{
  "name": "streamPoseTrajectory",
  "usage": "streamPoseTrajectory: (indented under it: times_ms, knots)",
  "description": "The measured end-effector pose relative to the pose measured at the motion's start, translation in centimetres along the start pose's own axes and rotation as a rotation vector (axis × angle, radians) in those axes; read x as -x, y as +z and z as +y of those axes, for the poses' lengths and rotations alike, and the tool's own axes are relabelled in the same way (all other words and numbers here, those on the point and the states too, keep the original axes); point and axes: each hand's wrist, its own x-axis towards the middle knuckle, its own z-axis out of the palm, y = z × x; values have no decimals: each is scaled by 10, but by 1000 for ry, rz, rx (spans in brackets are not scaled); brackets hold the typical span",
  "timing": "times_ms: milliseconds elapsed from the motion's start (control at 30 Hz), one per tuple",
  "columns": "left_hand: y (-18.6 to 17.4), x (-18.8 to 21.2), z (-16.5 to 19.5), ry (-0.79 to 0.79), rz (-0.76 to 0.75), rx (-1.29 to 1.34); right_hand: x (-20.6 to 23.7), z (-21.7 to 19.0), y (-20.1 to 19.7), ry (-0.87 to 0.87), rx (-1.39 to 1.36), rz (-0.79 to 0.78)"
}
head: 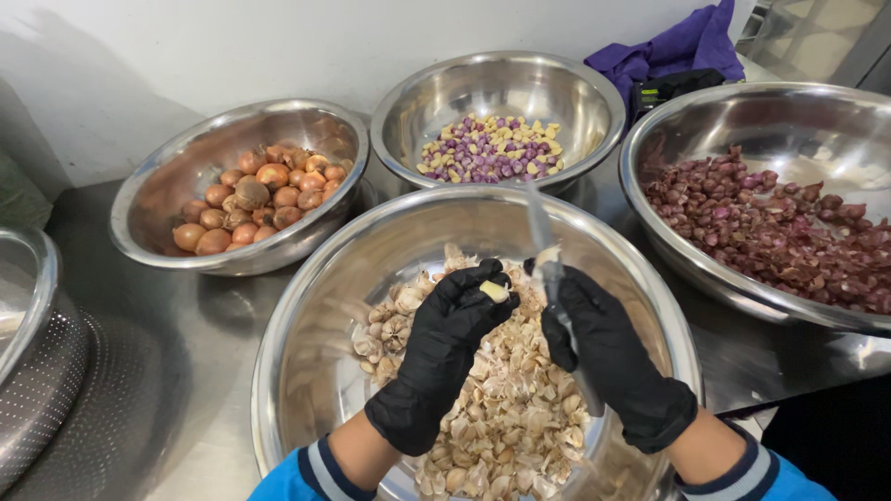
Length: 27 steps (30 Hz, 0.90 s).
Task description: The person peels garlic cloves one by one using a small knife over a stainless steel bowl. They hold each clove, trim the ends, and remove the skin, dropping the peeled cloves and skins into the same bowl. Other bowls containing shallots and shallot skins are visible nearby.
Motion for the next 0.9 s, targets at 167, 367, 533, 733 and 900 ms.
streamPoseTrajectory:
  times_ms: [167, 367, 533, 733, 900]
  knots:
    - [-8, -6, 3, -29, -58, 54, 6, -3, -4, -229, 363, -46]
    - [-15, -8, -2, -41, -6, 40, 19, -19, 17, -769, 906, -94]
    - [-14, -3, -6, -67, 23, -16, 19, -27, 25, -376, 1074, -64]
    - [-13, 0, -8, -60, 14, 44, 20, -23, 24, -595, 913, -131]
    - [-8, 2, -9, -26, 49, 22, 15, -9, 10, -494, 963, -84]
